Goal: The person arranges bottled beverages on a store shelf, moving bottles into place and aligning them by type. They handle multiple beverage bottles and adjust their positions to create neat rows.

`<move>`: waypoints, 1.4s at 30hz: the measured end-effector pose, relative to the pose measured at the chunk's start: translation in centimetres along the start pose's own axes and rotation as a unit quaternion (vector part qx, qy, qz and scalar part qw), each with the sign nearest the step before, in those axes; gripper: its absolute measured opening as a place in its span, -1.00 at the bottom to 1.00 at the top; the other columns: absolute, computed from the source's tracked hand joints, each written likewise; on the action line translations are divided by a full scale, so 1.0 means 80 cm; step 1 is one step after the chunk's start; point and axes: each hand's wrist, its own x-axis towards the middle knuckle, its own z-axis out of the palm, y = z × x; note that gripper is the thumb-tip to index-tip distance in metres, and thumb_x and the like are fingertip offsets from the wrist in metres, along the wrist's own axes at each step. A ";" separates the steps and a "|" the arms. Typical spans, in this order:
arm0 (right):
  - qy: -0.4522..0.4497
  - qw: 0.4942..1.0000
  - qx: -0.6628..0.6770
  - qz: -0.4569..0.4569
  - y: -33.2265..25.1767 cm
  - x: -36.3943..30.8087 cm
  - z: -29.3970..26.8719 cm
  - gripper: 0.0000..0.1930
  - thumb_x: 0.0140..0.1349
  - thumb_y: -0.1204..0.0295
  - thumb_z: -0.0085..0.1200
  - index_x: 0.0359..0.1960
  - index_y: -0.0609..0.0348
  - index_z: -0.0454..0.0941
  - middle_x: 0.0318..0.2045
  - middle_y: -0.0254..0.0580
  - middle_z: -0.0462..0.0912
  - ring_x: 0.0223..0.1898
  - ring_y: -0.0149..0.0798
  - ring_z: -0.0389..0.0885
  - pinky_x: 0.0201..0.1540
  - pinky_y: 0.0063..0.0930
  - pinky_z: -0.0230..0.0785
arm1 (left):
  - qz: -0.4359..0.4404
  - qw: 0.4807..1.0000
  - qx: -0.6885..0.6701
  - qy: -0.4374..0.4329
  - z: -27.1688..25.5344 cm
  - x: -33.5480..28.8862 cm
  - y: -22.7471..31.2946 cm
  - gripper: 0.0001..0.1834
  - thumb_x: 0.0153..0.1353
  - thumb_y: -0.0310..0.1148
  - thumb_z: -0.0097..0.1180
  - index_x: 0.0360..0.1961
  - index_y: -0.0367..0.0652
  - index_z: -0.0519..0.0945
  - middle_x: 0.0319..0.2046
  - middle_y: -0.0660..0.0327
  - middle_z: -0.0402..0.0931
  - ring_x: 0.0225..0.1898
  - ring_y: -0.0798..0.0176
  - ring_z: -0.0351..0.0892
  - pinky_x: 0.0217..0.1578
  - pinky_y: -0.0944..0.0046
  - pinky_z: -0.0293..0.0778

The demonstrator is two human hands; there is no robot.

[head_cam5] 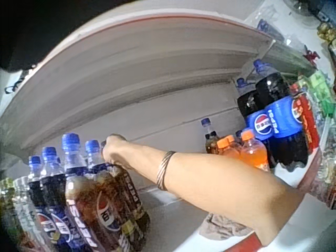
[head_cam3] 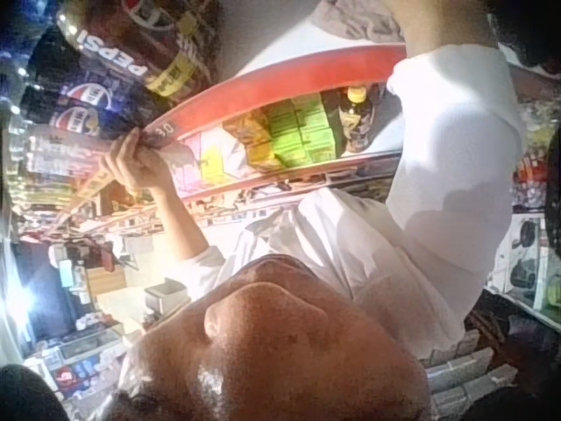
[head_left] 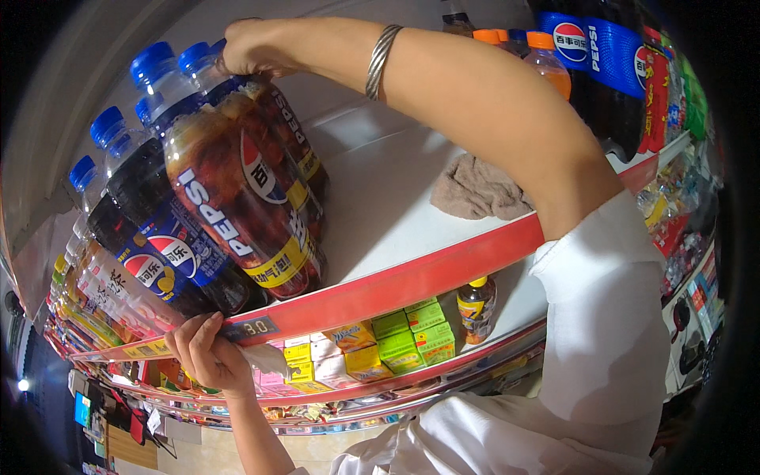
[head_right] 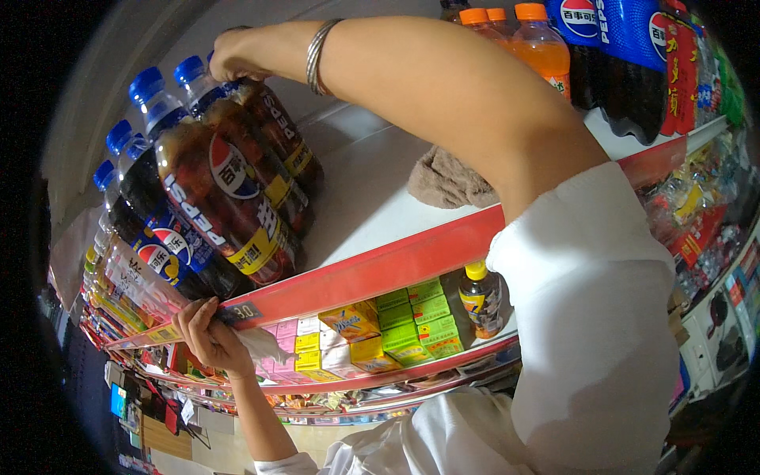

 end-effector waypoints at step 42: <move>-0.066 0.997 -0.035 0.013 -0.012 -0.057 -0.044 -0.41 0.46 0.16 -0.07 0.41 0.24 0.27 0.09 0.27 0.62 0.07 0.06 0.68 0.10 -0.10 0.54 | 0.014 1.000 0.012 -0.016 -0.009 -0.007 -0.008 -0.75 0.14 -0.62 0.00 -0.25 -0.18 0.70 -0.34 0.14 0.64 -0.31 0.08 0.56 -0.19 0.12 0.37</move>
